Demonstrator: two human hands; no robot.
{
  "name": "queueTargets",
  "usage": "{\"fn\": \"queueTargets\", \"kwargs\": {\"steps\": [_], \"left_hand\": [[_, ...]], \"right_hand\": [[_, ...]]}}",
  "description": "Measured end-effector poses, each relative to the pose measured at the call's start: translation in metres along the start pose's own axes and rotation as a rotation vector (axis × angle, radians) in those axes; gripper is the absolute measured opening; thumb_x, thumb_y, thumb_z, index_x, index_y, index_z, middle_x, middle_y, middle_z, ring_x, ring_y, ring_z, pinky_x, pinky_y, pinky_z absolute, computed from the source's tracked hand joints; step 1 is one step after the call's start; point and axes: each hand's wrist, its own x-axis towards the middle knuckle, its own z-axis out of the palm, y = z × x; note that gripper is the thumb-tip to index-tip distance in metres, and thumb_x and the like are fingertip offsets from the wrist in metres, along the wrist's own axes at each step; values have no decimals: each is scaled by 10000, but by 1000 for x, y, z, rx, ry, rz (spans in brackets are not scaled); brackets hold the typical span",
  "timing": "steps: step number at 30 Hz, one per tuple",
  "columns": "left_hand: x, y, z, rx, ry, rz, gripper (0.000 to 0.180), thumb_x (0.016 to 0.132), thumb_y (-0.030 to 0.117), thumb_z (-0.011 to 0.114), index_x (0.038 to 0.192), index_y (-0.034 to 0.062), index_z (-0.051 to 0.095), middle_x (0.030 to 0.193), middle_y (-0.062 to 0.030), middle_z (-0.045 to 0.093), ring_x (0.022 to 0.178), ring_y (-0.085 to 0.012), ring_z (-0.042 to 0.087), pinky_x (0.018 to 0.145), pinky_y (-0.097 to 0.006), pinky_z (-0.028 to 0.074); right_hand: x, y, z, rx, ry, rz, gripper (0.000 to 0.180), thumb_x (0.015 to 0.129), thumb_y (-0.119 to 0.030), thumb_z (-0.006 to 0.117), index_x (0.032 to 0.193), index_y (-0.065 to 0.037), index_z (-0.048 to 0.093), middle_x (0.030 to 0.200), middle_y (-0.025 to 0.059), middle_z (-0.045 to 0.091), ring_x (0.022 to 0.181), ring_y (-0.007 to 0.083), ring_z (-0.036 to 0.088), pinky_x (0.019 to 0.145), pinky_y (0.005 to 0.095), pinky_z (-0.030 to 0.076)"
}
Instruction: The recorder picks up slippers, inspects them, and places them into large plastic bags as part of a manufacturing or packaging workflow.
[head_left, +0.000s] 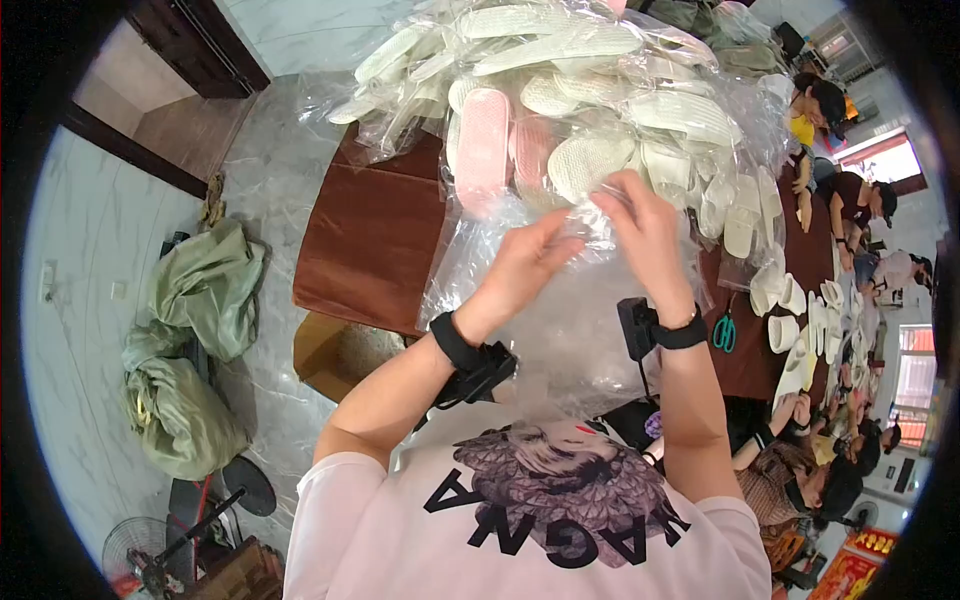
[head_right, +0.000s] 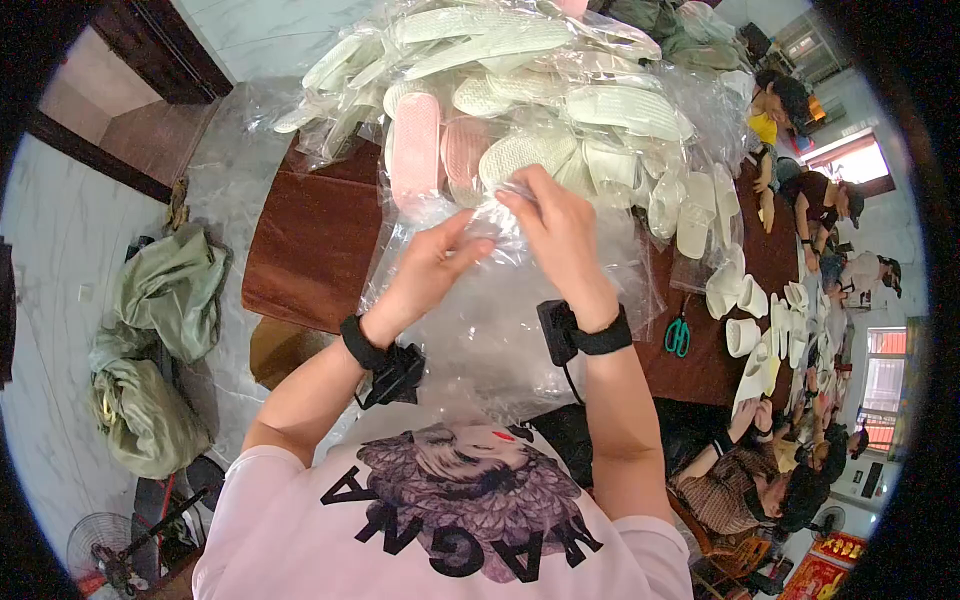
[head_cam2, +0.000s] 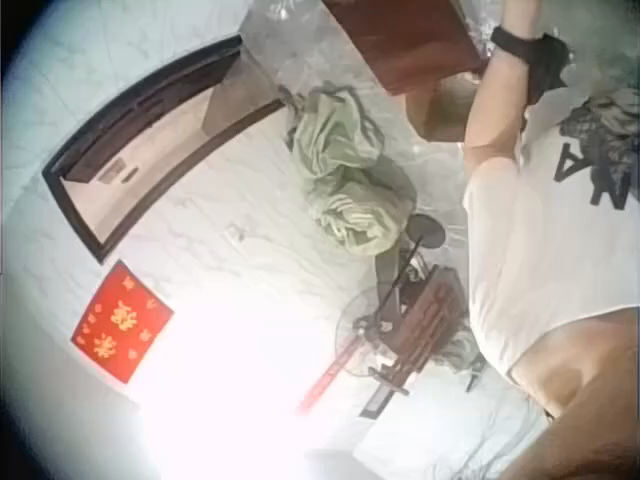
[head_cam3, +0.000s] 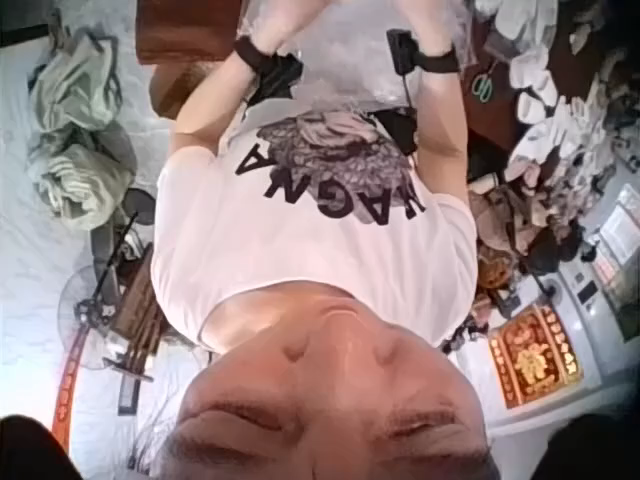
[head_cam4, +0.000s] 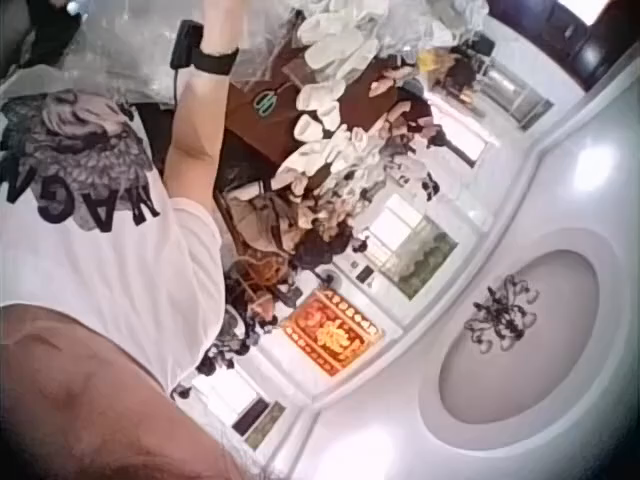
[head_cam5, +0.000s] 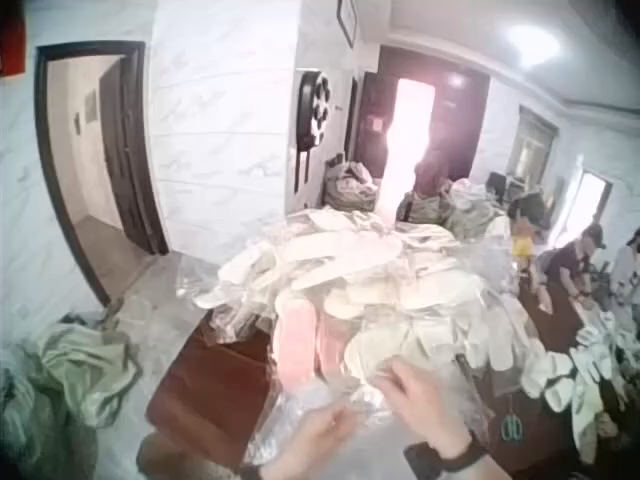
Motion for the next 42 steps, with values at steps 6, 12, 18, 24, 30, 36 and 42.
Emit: {"fn": "queueTargets", "kwargs": {"steps": [6,12,18,24,30,36,42], "left_hand": [[-43,11,15,305,-80,46,326,879,215,685,1145,32,638,923,-144,704,794,-272,663,748,-322,521],[-95,-76,21,-151,-94,-153,170,884,97,653,1042,41,680,868,-49,676,824,-147,662,751,-292,521],[-47,-137,-9,175,714,-85,382,804,121,761,1158,45,643,1026,-114,685,885,-224,660,768,-327,528],[-14,-146,15,253,653,-203,211,819,122,737,954,2,628,817,-114,634,751,-251,619,688,-390,493],[-11,-143,5,-71,540,-329,147,817,78,716,923,20,632,909,-119,635,874,-278,614,764,-385,485],[-17,-150,-6,452,764,-71,187,827,59,696,994,65,613,1266,-153,529,1185,-376,469,961,-413,406],[-10,-152,-21,210,653,104,226,830,48,691,1035,31,597,1274,-161,533,1139,-349,517,972,-403,420]], "right_hand": [[-34,36,-97,-271,432,39,149,933,-103,564,1060,-42,615,910,80,689,779,186,649,729,287,504],[-71,92,-251,-304,633,46,134,990,-149,558,995,-22,601,916,1,600,821,91,511,751,231,425],[-54,63,-172,-413,187,52,101,965,-77,516,1020,-40,592,870,53,642,778,163,598,730,290,468],[-37,21,-6,-245,-288,-102,115,912,-128,593,989,-48,568,867,159,615,750,363,614,659,418,481],[-23,38,87,-336,-381,-178,146,863,-131,633,957,-42,564,915,143,630,797,312,640,651,399,500],[-10,60,122,-360,-124,-253,156,810,-112,677,913,-58,572,1082,89,612,1078,278,572,936,411,465],[-17,67,117,-419,-200,-206,153,817,-99,671,934,-38,593,1138,95,609,1079,312,565,966,433,443]]}}
